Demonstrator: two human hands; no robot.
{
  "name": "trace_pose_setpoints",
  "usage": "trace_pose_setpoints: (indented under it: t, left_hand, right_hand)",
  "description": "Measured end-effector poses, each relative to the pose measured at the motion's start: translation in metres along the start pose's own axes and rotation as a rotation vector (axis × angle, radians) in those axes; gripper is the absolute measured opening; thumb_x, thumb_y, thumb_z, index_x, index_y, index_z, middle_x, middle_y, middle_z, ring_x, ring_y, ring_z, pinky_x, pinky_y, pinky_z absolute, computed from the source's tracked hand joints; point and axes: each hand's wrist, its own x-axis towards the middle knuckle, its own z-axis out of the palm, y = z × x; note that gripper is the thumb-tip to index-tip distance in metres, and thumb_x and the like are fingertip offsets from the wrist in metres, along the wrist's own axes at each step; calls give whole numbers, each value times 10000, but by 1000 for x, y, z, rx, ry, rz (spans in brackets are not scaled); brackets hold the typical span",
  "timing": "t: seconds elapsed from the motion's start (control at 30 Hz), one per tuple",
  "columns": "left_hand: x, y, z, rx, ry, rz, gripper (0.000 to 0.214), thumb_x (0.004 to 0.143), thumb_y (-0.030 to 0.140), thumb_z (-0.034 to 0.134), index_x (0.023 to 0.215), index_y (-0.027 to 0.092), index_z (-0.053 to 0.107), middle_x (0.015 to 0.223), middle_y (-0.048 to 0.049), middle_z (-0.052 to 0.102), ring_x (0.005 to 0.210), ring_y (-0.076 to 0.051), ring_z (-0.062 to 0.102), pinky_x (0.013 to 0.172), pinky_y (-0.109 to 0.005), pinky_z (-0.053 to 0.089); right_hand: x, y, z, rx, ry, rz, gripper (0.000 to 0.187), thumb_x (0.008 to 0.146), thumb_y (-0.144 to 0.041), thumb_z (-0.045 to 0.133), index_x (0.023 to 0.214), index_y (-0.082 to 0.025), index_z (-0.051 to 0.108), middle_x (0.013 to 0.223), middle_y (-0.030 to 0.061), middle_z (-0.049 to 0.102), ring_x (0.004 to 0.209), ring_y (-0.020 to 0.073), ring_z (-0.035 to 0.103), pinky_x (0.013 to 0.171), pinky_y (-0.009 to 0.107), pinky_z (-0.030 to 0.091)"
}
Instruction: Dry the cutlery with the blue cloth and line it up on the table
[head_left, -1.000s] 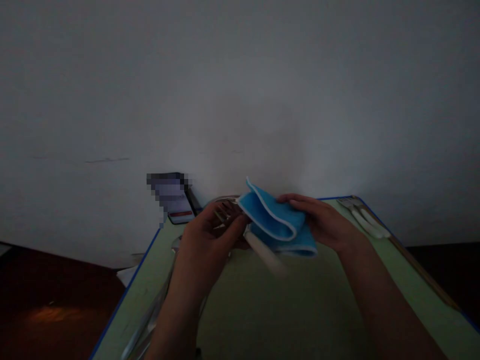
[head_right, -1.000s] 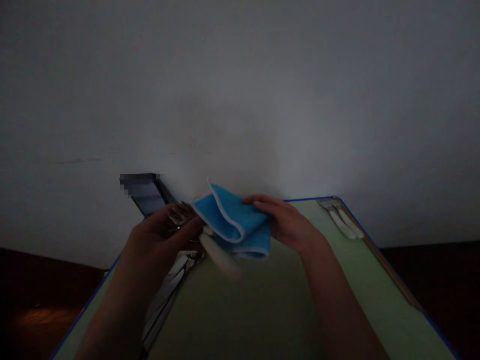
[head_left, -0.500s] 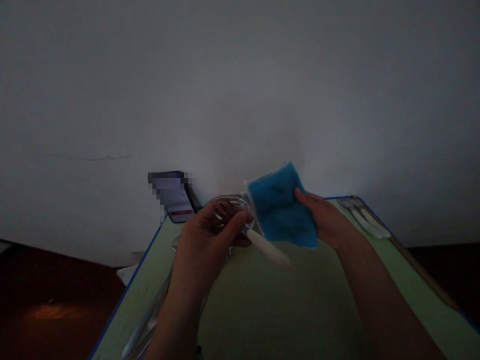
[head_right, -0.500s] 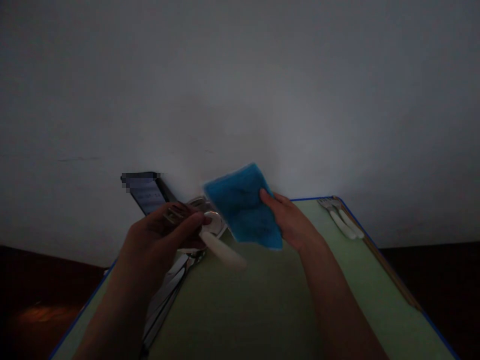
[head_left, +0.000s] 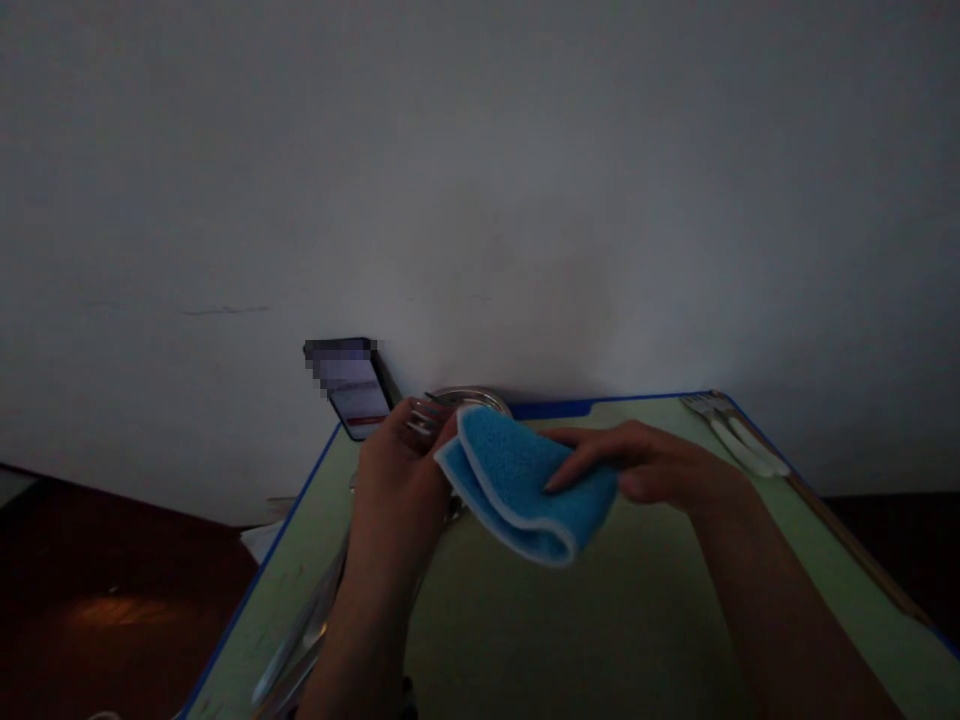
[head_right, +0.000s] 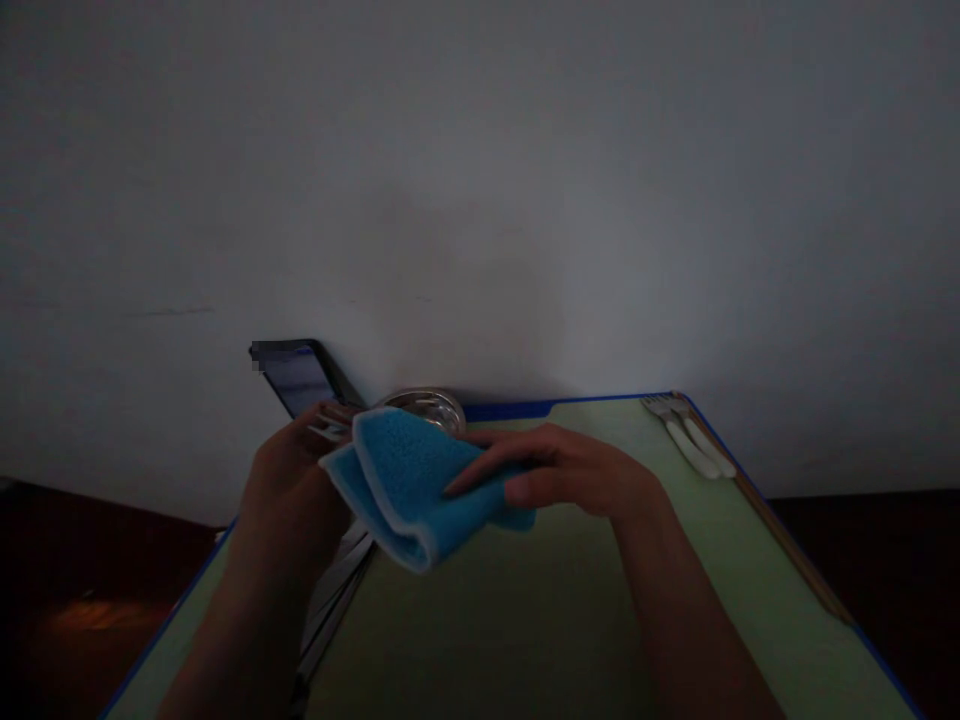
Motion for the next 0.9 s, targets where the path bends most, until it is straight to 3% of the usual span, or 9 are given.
trace_pose_setpoints:
  t: [0.1,0.17,0.23,0.37,0.57,0.77,0.9]
  left_hand:
    - [-4,3,6,8,11,-7,168,741,306,606,681,175,519,539,42,605,425,-100,571,393,-181,474]
    - [-8,5,12,19,-11,-22,178,742,317,618,712,173,517,597,28,637,448,-111,596,421,-201,505]
    - [-11,6,17,24,-34,-30,197,738,329,631,732,171,514,667,11,664,487,-125,623,455,-223,533]
    - [-14,4,21,37,-37,-8,217,735,337,637,718,163,510,700,-3,673,536,-139,647,467,-220,540]
    - [-12,8,17,163,-16,22,207,742,317,630,697,155,509,626,8,646,508,-107,621,416,-149,482]
    - [-8,9,8,128,-247,-100,167,776,311,580,814,171,498,503,38,595,380,-85,517,307,-136,382]
    - [-8,8,6,118,-310,-115,159,788,309,560,822,170,492,523,31,596,390,-76,494,314,-132,372]
  right_hand:
    - [3,4,4,-4,177,91,479,769,-617,424,732,-169,589,1009,72,603,836,199,565,664,303,443]
    - [6,5,8,-85,323,214,352,758,-539,524,762,-187,528,841,25,612,686,140,550,557,243,410]
    - [9,3,12,-132,388,329,324,724,-470,613,883,-212,500,834,3,616,677,127,559,552,226,416]
    - [9,-6,14,-92,296,409,409,716,-455,628,1040,-239,501,984,25,638,843,171,611,682,276,482]
    - [4,-9,7,-68,208,339,395,699,-358,679,1050,-235,546,1042,7,637,928,170,603,759,276,489]
    - [-1,-9,2,-61,252,326,266,770,-375,602,991,-228,592,930,-14,640,764,100,599,632,191,472]
    - [0,-6,2,-34,326,317,258,791,-398,565,973,-218,599,834,-15,621,668,85,571,566,184,453]
